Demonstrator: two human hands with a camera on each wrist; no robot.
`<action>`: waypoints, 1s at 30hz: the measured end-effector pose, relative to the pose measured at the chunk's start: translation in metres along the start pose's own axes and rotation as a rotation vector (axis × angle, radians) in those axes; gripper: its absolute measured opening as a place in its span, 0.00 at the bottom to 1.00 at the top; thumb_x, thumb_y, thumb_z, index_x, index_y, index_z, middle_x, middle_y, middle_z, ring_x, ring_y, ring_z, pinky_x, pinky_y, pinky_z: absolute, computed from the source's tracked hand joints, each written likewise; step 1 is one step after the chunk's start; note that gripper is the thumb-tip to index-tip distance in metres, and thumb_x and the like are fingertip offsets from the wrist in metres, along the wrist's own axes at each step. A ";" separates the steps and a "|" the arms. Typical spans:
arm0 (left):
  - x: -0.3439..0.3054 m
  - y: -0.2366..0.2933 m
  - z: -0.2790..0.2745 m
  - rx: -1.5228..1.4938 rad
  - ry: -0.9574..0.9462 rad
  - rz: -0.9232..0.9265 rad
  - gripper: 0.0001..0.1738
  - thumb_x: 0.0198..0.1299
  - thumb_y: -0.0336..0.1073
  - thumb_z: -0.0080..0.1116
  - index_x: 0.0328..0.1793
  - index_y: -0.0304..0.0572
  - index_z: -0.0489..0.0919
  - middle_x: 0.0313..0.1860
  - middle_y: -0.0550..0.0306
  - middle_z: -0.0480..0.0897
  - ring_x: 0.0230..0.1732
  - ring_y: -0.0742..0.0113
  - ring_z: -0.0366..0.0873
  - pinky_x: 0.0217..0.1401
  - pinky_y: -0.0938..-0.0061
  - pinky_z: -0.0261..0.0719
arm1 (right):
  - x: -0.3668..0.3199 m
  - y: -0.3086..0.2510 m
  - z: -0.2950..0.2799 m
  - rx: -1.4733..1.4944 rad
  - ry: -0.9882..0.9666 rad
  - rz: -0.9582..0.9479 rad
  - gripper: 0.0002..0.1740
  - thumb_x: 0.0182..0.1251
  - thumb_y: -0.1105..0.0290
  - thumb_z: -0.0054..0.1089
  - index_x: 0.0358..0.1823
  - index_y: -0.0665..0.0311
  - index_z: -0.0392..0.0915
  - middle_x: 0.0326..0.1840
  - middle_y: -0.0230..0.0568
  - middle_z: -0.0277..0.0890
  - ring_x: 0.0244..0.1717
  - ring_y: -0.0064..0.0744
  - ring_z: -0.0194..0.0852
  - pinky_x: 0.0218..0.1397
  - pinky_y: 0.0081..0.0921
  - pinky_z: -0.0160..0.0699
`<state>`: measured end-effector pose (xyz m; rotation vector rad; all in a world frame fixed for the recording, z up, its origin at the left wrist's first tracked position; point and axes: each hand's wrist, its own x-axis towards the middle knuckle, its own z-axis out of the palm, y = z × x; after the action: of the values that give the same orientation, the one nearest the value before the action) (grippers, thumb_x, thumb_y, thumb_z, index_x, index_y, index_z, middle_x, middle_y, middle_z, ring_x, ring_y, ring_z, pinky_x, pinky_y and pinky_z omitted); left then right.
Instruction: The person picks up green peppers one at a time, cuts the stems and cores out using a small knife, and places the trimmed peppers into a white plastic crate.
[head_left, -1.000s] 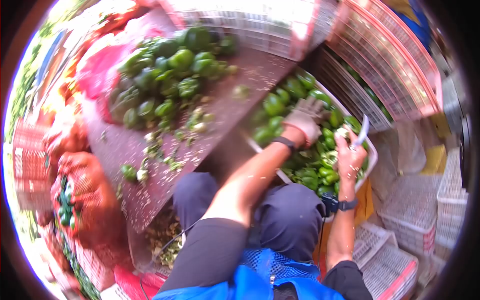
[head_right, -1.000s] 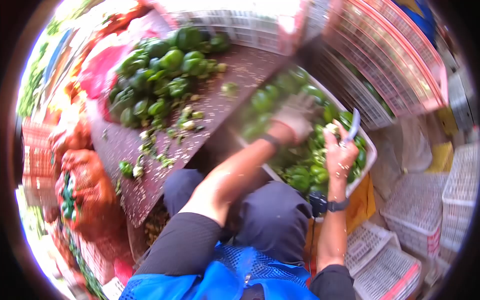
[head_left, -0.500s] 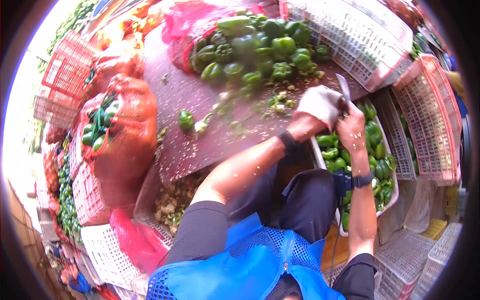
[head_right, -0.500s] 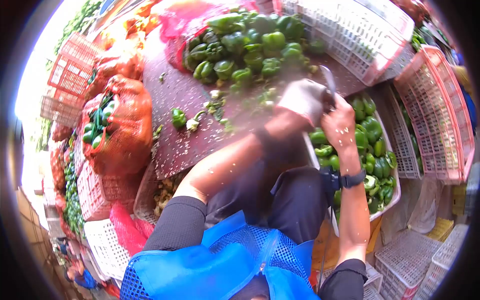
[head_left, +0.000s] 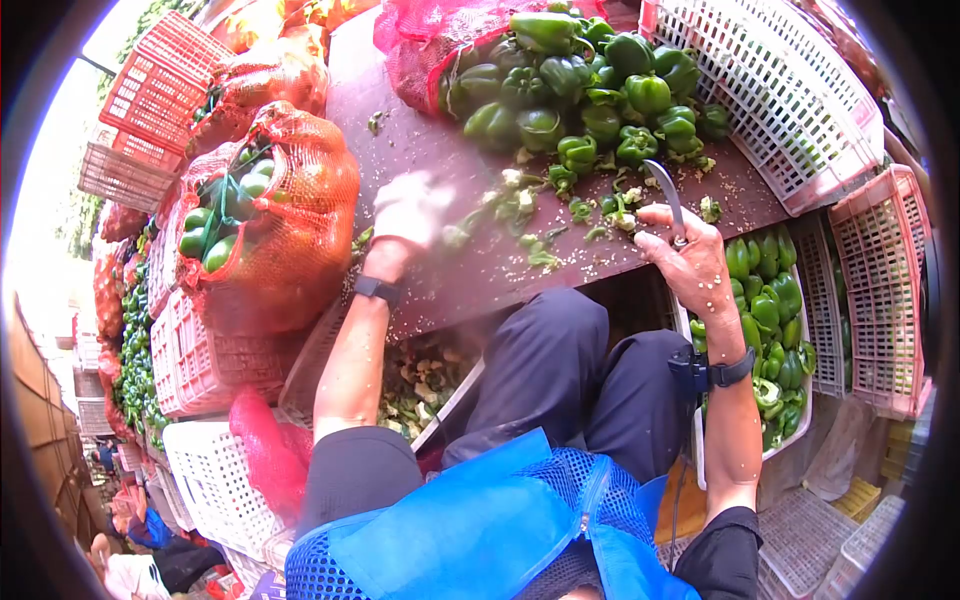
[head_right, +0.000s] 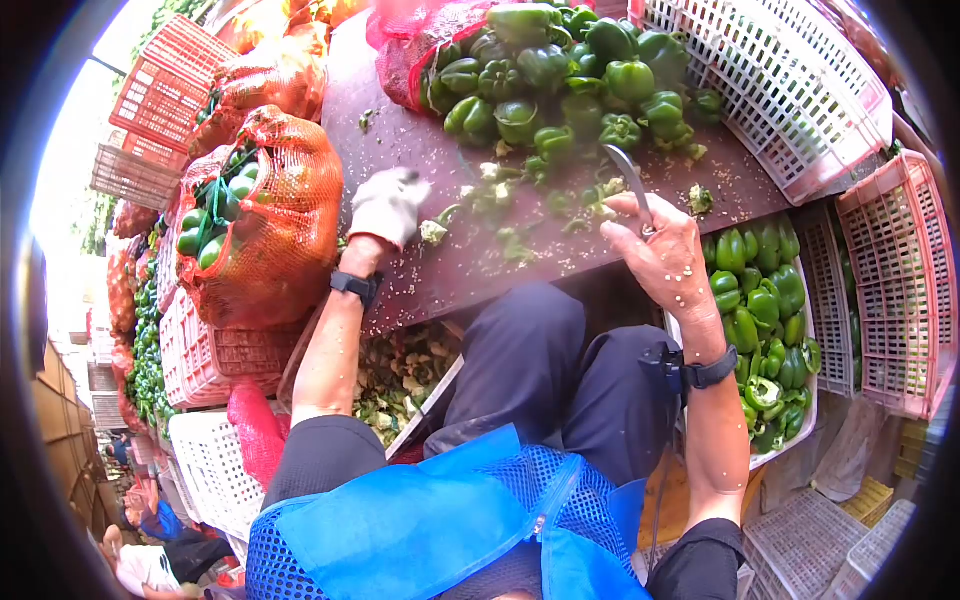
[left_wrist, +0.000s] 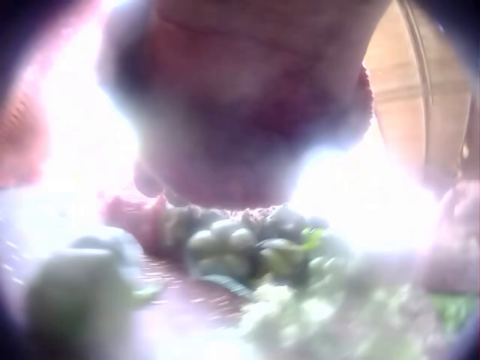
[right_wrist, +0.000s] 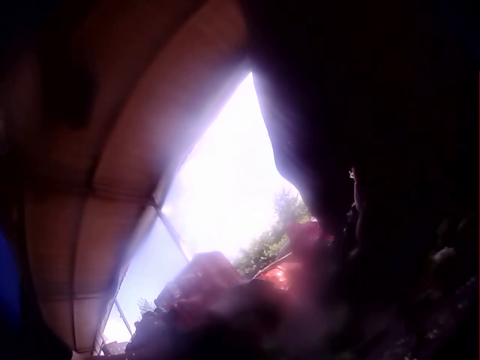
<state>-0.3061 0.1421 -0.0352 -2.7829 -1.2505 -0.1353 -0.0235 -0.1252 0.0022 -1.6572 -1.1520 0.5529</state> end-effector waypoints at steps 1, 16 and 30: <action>-0.004 0.000 0.009 -0.004 -0.147 -0.098 0.13 0.60 0.46 0.63 0.44 0.50 0.88 0.46 0.50 0.87 0.48 0.48 0.84 0.52 0.58 0.83 | 0.000 -0.001 0.002 -0.003 -0.004 0.004 0.15 0.62 0.72 0.70 0.49 0.68 0.85 0.42 0.41 0.85 0.41 0.26 0.82 0.46 0.29 0.81; -0.040 0.036 -0.024 -2.184 0.118 -0.536 0.13 0.76 0.38 0.50 0.55 0.36 0.78 0.43 0.52 0.85 0.41 0.60 0.86 0.39 0.66 0.88 | -0.044 -0.051 0.090 0.147 -0.158 -0.107 0.20 0.83 0.58 0.48 0.40 0.66 0.82 0.22 0.31 0.77 0.21 0.17 0.73 0.24 0.19 0.71; -0.031 0.093 -0.070 -2.663 -0.120 -0.605 0.22 0.72 0.48 0.44 0.42 0.35 0.79 0.29 0.48 0.83 0.26 0.54 0.81 0.33 0.64 0.82 | -0.077 -0.041 0.103 -0.046 -0.306 -0.034 0.26 0.83 0.58 0.44 0.34 0.71 0.80 0.20 0.44 0.77 0.18 0.32 0.77 0.26 0.33 0.76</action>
<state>-0.2603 0.0495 0.0266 0.2900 0.4984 0.7685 -0.1562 -0.1430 -0.0144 -1.6264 -1.4196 0.7831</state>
